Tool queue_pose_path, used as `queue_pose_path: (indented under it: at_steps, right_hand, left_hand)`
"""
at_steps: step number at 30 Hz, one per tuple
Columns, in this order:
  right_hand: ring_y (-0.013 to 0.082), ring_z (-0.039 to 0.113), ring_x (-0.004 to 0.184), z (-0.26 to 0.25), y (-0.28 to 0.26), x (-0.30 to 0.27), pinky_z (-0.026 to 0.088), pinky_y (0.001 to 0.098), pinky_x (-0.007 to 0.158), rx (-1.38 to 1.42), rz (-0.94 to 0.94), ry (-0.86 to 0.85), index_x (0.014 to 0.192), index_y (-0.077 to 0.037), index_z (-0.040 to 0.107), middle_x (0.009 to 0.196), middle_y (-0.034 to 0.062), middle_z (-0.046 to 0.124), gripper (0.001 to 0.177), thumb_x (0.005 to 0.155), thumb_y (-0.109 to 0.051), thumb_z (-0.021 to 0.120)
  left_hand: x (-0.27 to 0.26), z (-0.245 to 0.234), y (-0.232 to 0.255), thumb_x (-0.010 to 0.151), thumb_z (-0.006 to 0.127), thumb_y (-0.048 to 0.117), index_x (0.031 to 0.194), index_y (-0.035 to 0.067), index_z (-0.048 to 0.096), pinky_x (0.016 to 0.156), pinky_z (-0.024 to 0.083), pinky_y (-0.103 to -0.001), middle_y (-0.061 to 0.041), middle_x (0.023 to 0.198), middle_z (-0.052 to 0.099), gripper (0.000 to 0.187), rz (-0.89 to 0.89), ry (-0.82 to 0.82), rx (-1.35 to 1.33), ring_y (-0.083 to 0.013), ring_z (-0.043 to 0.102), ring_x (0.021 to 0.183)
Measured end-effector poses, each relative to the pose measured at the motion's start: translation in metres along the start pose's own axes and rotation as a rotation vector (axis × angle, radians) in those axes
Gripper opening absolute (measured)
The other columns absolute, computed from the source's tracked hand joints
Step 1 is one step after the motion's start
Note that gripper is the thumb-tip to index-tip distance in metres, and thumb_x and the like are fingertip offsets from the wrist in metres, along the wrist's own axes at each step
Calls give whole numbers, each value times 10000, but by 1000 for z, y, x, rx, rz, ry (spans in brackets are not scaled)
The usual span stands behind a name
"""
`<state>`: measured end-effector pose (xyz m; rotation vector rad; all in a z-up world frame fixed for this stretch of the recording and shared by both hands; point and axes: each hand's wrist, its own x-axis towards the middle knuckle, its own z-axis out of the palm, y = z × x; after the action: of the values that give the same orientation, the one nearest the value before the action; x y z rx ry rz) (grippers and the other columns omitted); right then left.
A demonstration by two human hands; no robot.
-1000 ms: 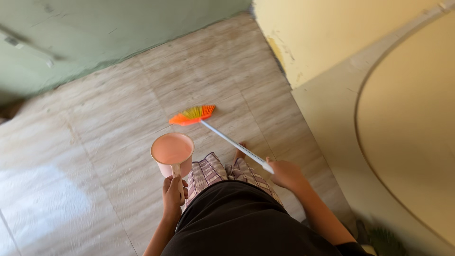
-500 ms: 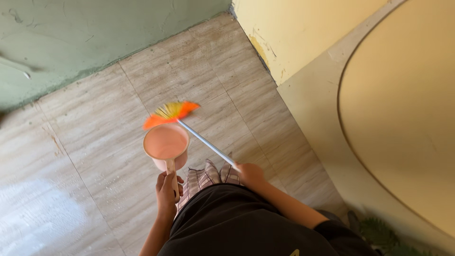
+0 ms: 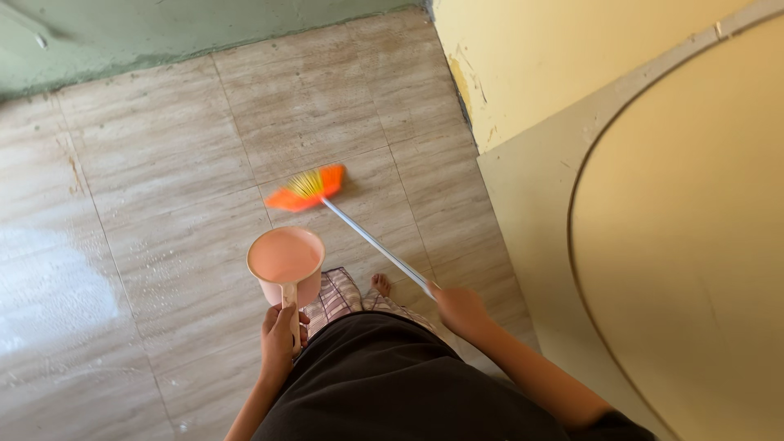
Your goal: The person sweeps water and debris off a tiled floor using a small broom and a plastic scoop. They push the broom across the wet floor surface, collecting water and dirt, and later carry the scoop through a kitchen area.
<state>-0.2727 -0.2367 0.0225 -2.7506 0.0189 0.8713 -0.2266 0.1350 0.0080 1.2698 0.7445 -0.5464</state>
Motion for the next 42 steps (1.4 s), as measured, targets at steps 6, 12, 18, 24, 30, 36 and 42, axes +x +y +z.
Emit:
queue_pose_path:
  at_steps: [6, 12, 18, 24, 30, 36, 42]
  right_hand:
    - [329, 678, 718, -43, 22, -25, 515, 482, 653, -99, 49, -176, 1439, -242, 557, 769, 129, 701, 541, 916, -106, 529]
    - [373, 694, 848, 16, -9, 45, 526, 527, 736, -48, -26, -109, 1382, -213, 601, 895, 143, 713, 418, 981, -173, 489]
    - [311, 712, 942, 35, -114, 194, 571, 471, 789, -114, -107, -114, 1468, -227, 494, 1022, 110, 720, 616, 875, -135, 630]
    - [272, 721, 935, 31, -190, 239, 579, 457, 782, -251, -97, -191, 1560, -242, 396, 1036, 86, 727, 641, 954, -110, 557]
    - [268, 682, 827, 5, -144, 146, 535, 455, 714, -370, -161, -295, 1588, -293, 313, 938, 94, 683, 736, 938, -77, 582]
    - [246, 704, 864, 5, -140, 86, 557, 423, 750, -344, -68, -370, 1559, -349, 383, 976, 66, 722, 829, 846, 0, 621]
    - [248, 752, 761, 28, -218, 135, 618, 387, 691, -161, 72, -425, 1597, -301, 355, 956, 89, 743, 737, 940, -56, 583]
  left_hand:
    - [-17, 10, -28, 986, 530, 279, 1096, -20, 520, 437, 439, -304, -125, 799, 628, 318, 31, 76, -98, -152, 523, 507]
    - [-25, -7, -39, 988, 551, 288, 1075, -18, 517, 426, 423, -305, -137, 799, 625, 320, 73, 138, -235, -154, 511, 503]
    - [-40, -36, -18, 976, 560, 282, 1060, 0, 512, 429, 417, -300, -128, 793, 629, 299, 117, 207, -295, -155, 514, 509]
    - [-59, -94, -2, 974, 561, 271, 1062, -14, 537, 436, 404, -313, -126, 778, 620, 299, 100, 332, -332, -156, 497, 515]
    - [-59, -164, 1, 993, 548, 270, 1054, 25, 500, 482, 412, -303, -85, 788, 589, 257, 137, 471, -472, -144, 494, 544]
    - [-61, -227, 4, 999, 555, 280, 1040, 51, 467, 484, 407, -303, -79, 776, 580, 249, 185, 512, -577, -138, 490, 547]
    - [-69, -253, 7, 996, 557, 281, 1069, 48, 486, 475, 420, -302, -81, 766, 581, 254, 178, 553, -578, -136, 498, 546]
